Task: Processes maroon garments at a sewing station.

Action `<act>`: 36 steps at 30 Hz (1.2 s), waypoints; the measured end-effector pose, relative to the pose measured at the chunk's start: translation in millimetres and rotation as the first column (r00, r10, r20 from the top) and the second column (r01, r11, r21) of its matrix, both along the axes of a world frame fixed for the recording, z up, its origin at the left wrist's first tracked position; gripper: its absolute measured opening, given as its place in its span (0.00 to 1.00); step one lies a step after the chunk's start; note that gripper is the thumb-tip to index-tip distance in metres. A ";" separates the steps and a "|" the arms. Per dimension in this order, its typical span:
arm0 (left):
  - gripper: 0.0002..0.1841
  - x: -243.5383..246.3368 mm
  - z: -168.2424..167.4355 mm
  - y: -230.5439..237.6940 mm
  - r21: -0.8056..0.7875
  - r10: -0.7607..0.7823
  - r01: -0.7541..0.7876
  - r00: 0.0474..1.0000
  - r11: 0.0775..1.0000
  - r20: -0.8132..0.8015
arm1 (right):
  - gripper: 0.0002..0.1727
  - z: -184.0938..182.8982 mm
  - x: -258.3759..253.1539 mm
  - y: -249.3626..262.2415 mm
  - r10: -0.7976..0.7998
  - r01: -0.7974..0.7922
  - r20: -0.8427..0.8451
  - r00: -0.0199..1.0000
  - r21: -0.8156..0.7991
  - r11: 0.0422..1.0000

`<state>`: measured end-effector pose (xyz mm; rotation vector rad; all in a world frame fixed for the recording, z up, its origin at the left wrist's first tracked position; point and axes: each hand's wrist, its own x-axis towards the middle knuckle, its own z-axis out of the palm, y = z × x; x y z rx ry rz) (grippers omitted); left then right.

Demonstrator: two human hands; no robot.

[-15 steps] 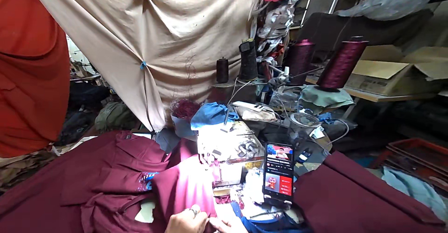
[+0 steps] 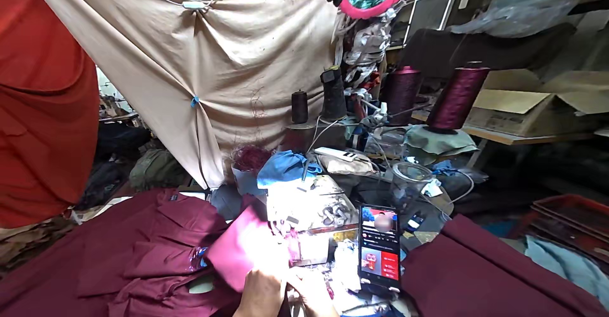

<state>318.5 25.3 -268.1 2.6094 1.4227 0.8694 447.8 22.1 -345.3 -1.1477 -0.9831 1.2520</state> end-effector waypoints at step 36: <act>0.21 16.7 18.3 52.3 -0.361 0.155 -0.156 0.987 0.919 -0.030 | 0.13 14.1 -5.4 14.9 -0.182 0.173 0.172 0.968 0.066 0.983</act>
